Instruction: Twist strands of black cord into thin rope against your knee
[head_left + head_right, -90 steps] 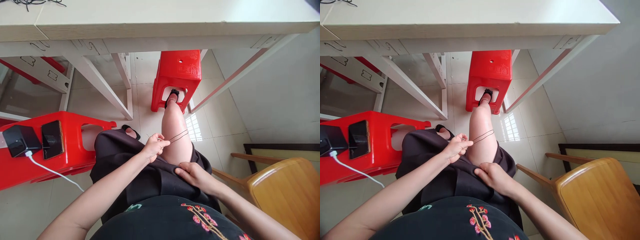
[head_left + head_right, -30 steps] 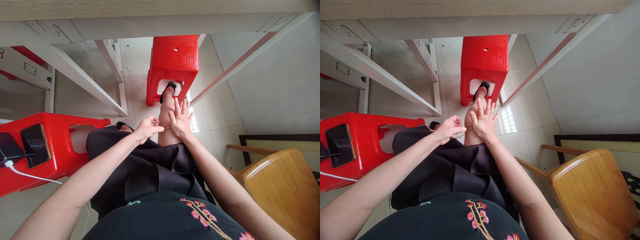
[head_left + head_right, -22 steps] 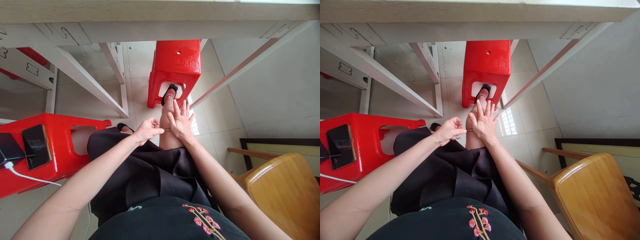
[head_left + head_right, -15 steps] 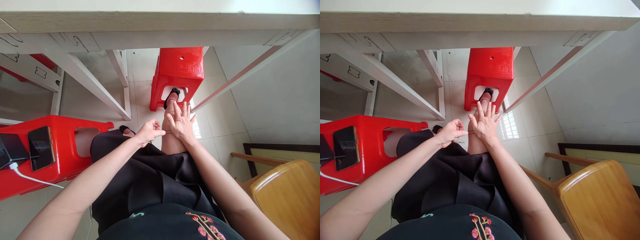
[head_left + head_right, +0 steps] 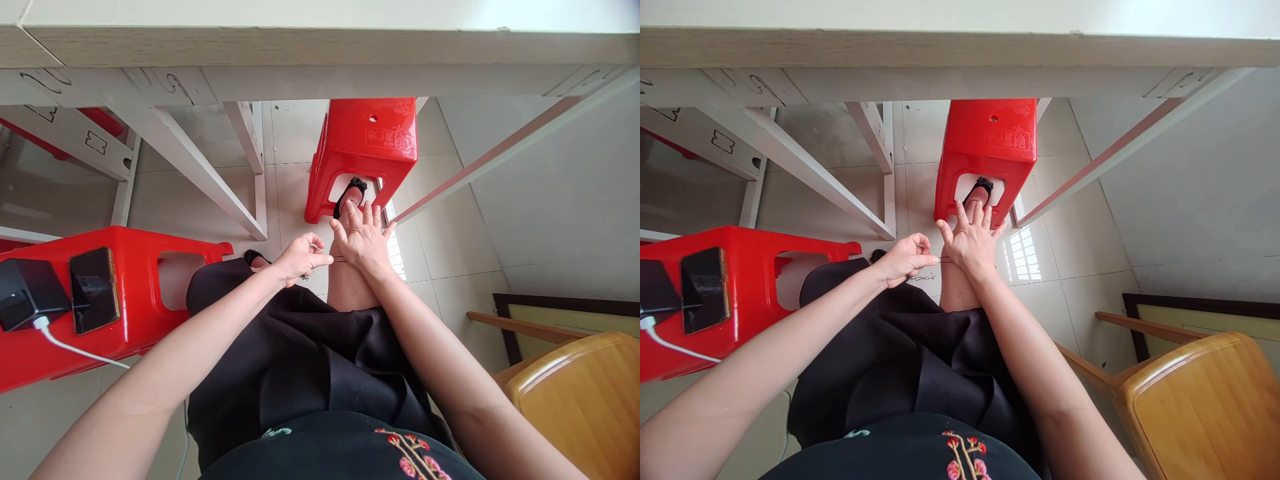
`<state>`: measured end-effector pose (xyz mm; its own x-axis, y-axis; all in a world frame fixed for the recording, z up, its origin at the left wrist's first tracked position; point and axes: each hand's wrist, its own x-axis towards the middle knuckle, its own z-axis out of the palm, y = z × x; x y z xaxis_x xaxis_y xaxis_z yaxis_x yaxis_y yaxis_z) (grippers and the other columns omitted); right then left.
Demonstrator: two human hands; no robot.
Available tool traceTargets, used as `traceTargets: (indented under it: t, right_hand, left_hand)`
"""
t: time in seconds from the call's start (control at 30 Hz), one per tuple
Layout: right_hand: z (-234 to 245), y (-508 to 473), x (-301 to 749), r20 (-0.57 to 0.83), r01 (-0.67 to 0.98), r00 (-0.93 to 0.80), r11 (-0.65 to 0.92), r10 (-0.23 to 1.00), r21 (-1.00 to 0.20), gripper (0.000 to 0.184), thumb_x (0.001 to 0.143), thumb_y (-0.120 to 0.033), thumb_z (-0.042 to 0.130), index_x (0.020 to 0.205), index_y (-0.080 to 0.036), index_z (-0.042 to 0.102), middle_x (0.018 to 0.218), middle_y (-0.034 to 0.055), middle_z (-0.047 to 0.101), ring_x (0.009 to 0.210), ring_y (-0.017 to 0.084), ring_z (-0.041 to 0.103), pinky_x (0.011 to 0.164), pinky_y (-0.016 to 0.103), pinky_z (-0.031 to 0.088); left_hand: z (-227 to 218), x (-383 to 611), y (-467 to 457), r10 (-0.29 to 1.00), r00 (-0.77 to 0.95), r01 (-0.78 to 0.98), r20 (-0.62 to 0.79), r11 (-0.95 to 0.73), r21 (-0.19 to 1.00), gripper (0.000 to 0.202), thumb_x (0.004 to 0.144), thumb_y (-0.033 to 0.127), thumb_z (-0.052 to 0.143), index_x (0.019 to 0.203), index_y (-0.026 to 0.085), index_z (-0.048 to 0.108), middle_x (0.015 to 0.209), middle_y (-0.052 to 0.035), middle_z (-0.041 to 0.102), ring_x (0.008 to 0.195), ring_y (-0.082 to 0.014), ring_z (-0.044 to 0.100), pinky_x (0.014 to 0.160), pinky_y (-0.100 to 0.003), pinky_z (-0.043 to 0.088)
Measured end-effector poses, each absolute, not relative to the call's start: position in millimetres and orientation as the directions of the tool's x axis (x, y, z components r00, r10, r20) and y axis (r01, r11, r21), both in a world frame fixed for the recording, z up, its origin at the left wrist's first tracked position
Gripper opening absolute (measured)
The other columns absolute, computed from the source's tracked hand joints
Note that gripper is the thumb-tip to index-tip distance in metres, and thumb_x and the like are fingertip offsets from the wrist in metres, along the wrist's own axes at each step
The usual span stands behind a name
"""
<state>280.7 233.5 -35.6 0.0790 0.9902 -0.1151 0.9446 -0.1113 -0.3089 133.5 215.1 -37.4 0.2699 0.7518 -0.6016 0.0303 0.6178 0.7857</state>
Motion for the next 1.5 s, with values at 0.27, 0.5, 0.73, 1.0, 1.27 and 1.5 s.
traceTargets:
  t: [0.27,0.5,0.73,1.0,1.27,1.5]
  right_hand:
    - [-42,243,280,-0.108,0.946,0.072,-0.102,0.992,-0.307,0.071,0.085,-0.069,0.023,0.141,-0.027,0.035,0.147,0.0148,0.032,0.135,0.040,0.023,0.099,0.069,0.019]
    - [-43,241,278,-0.037,0.947,0.073,-0.080,0.997,-0.311,0.069,0.085,-0.068,0.023,0.128,-0.022,0.052,0.130,0.0158,0.050,0.117,0.038,0.045,0.086,0.055,0.042]
    - [-43,244,281,-0.057,0.947,0.016,-0.034,0.998,-0.321,0.071,0.087,-0.066,0.018,0.087,-0.016,0.068,0.098,0.0143,0.064,0.101,0.034,0.054,0.079,0.047,0.045]
    - [-47,232,301,0.171,0.848,-0.222,0.277,0.960,-0.451,0.055,0.095,-0.049,0.021,0.093,-0.021,0.069,0.118,0.0024,0.063,0.116,0.021,0.045,0.099,0.038,0.034]
    - [-51,213,318,0.118,0.618,-0.642,0.602,0.758,-0.505,0.050,0.090,-0.058,0.034,0.066,-0.025,0.065,0.088,-0.0010,0.071,0.086,0.017,0.058,0.105,0.042,0.029]
    - [-54,153,343,0.283,0.684,-0.389,0.481,0.877,-0.549,0.050,0.090,-0.049,0.041,0.048,-0.022,0.041,0.054,0.0031,0.056,0.058,0.014,0.047,0.062,0.031,0.041]
  left_hand:
    - [-37,130,220,0.744,0.288,0.068,-0.603,0.612,0.788,0.032,0.062,0.014,0.070,0.077,0.021,0.042,0.064,0.0074,0.039,0.040,0.0006,0.025,0.034,-0.015,0.014]
    - [-35,129,225,0.754,0.285,0.118,-0.592,0.585,0.802,0.031,0.064,0.014,0.068,0.077,0.021,0.041,0.063,0.0074,0.037,0.042,-0.0006,0.027,0.035,-0.015,0.016]
    - [-28,130,223,0.770,0.294,0.164,-0.566,0.542,0.824,0.029,0.065,0.014,0.067,0.077,0.021,0.041,0.060,0.0080,0.037,0.041,-0.0013,0.029,0.035,-0.017,0.019]
    - [-36,142,214,0.846,0.267,0.134,-0.462,0.442,0.887,0.031,0.060,0.016,0.071,0.074,0.020,0.044,0.057,0.0078,0.042,0.043,-0.0026,0.034,0.040,-0.017,0.023]
    - [-29,143,204,0.881,0.250,0.127,-0.401,0.380,0.916,0.033,0.057,0.015,0.073,0.069,0.018,0.043,0.055,0.0079,0.044,0.049,-0.0042,0.042,0.049,-0.018,0.032]
    - [-37,164,161,0.857,0.255,-0.007,-0.448,0.465,0.885,0.030,0.062,0.019,0.069,0.071,0.019,0.041,0.055,0.0088,0.044,0.049,-0.0039,0.039,0.050,-0.018,0.032]
